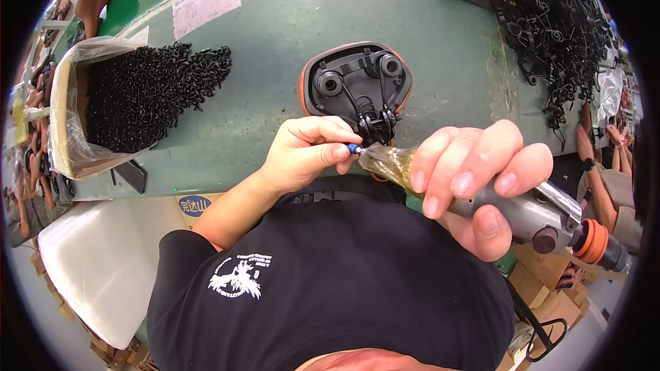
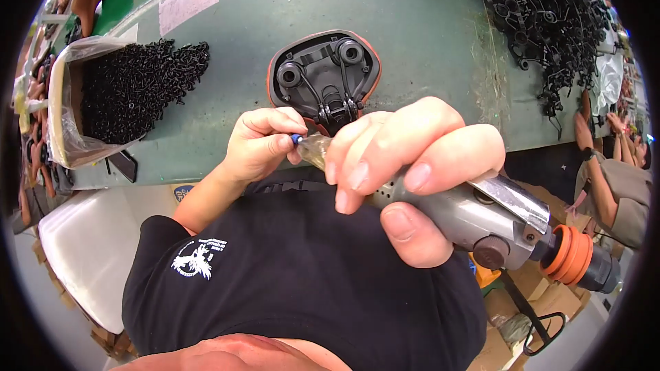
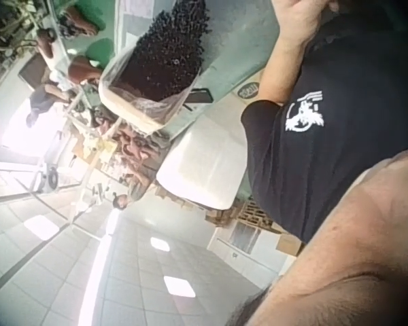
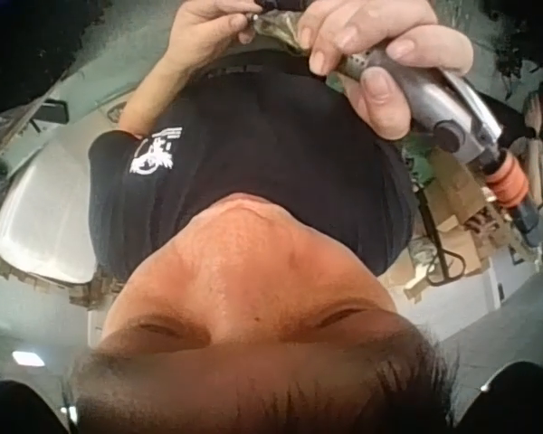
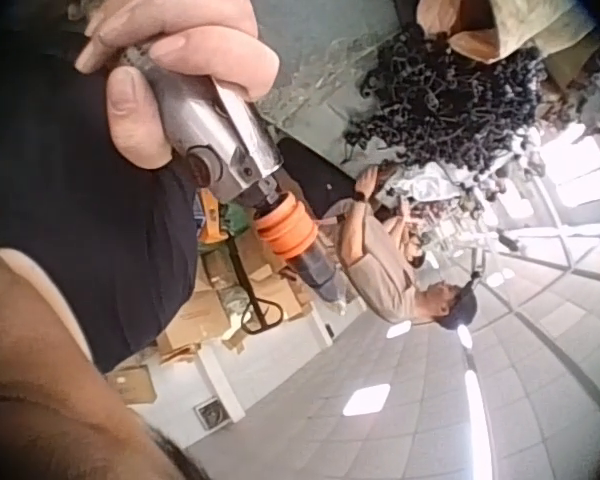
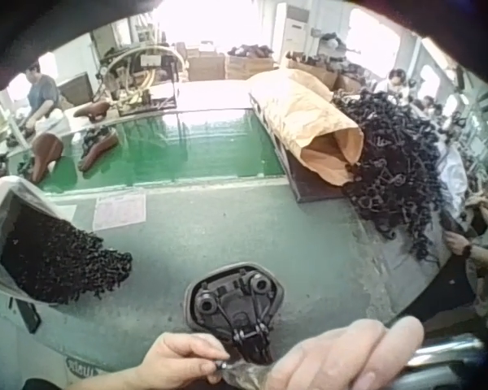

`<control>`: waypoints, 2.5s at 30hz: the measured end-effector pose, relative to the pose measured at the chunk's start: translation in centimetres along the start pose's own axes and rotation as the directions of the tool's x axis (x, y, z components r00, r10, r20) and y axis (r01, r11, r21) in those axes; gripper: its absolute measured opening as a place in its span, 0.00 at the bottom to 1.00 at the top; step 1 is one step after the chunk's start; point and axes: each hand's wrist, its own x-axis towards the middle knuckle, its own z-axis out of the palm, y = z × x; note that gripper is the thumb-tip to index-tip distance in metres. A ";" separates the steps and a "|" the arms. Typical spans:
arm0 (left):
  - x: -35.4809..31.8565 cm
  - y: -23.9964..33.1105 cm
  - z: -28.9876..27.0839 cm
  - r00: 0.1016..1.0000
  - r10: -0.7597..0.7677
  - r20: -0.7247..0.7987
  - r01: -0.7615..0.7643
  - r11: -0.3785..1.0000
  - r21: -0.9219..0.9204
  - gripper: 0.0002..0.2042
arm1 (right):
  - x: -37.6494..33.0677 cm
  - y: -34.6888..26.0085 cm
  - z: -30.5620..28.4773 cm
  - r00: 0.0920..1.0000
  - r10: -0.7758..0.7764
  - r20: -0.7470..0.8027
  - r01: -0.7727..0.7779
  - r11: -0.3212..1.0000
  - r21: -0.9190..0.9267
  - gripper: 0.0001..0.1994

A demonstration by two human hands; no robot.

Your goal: Assembling bicycle seats by screwing in components using an air-powered screwdriver.

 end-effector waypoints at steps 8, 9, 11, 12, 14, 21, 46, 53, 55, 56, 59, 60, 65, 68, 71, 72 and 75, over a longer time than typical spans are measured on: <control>0.7 0.3 -0.2 0.999 0.048 0.005 -0.048 0.975 0.218 0.09 | -0.5 0.5 -0.6 1.000 0.007 0.016 -0.006 0.999 -0.040 0.16; 0.9 0.4 -0.2 0.999 0.038 0.010 -0.040 0.976 0.213 0.09 | -0.4 0.5 -0.7 1.000 0.008 0.024 -0.007 0.999 -0.046 0.16; 0.9 0.0 -0.3 0.999 0.038 0.024 -0.043 0.962 0.271 0.09 | -0.4 0.8 -0.5 1.000 -0.013 0.016 0.013 1.000 -0.028 0.15; 1.0 0.0 0.0 0.998 0.040 0.038 -0.050 0.945 0.324 0.10 | -0.4 0.9 -0.6 0.999 -0.032 0.043 0.034 0.999 -0.028 0.15; 1.5 1.2 0.1 0.997 0.039 0.065 -0.063 0.901 0.429 0.13 | 0.2 1.2 -1.2 0.983 -0.089 0.159 0.091 0.996 -0.005 0.15; 3.7 1.5 -3.3 0.775 0.584 0.243 -0.108 -0.257 0.960 0.31 | 1.2 2.8 -1.4 0.986 -0.042 0.163 0.081 0.967 -0.241 0.17; 4.4 -1.4 -8.8 0.744 0.665 0.056 -0.271 0.224 0.936 0.24 | 1.0 10.2 1.2 0.940 0.134 0.313 0.031 0.881 -0.472 0.14; 4.4 -1.4 -9.3 0.727 0.683 0.071 -0.320 0.246 0.915 0.20 | 2.5 12.1 2.0 0.951 0.264 0.160 -0.172 0.884 -0.436 0.11; 4.5 -1.4 -9.2 0.736 0.674 0.070 -0.314 0.247 0.917 0.20 | 2.4 12.7 0.9 0.940 0.261 0.221 -0.141 0.885 -0.444 0.12; 4.4 -1.3 -9.0 0.742 0.669 0.055 -0.302 0.260 0.917 0.20 | 2.6 12.7 0.3 0.921 0.267 0.282 -0.115 0.881 -0.459 0.13; 3.7 -1.2 -8.8 0.746 0.661 0.082 -0.285 0.205 0.936 0.20 | 2.8 11.4 1.1 0.913 0.272 0.304 -0.084 0.855 -0.512 0.16; 3.3 -1.3 -8.2 0.738 0.670 0.082 -0.274 0.187 0.943 0.21 | 2.4 10.5 1.1 0.919 0.260 0.297 -0.086 0.867 -0.491 0.17; -0.5 1.9 -7.1 0.838 0.542 0.067 -0.216 0.216 0.952 0.18 | 1.8 5.2 2.2 0.987 0.118 0.112 -0.087 0.964 -0.252 0.15; -2.5 5.3 -10.4 0.734 0.679 -0.014 0.169 -0.163 0.972 0.11 | 1.5 4.0 0.7 0.995 0.066 0.081 -0.042 0.961 -0.273 0.14; -2.7 8.0 -13.7 0.674 0.738 -0.005 0.439 -0.396 0.807 0.10 | 0.9 3.5 0.3 0.998 0.059 0.002 -0.056 0.967 -0.247 0.14; -2.4 8.7 -14.3 0.689 0.725 -0.003 0.451 -0.425 0.785 0.10 | 0.8 3.3 0.4 0.997 0.076 -0.028 -0.080 0.970 -0.229 0.14; -1.4 9.4 -15.4 0.719 0.694 0.028 0.441 -0.487 0.754 0.10 | 0.4 2.6 -0.3 0.993 0.119 0.004 -0.116 0.972 -0.203 0.14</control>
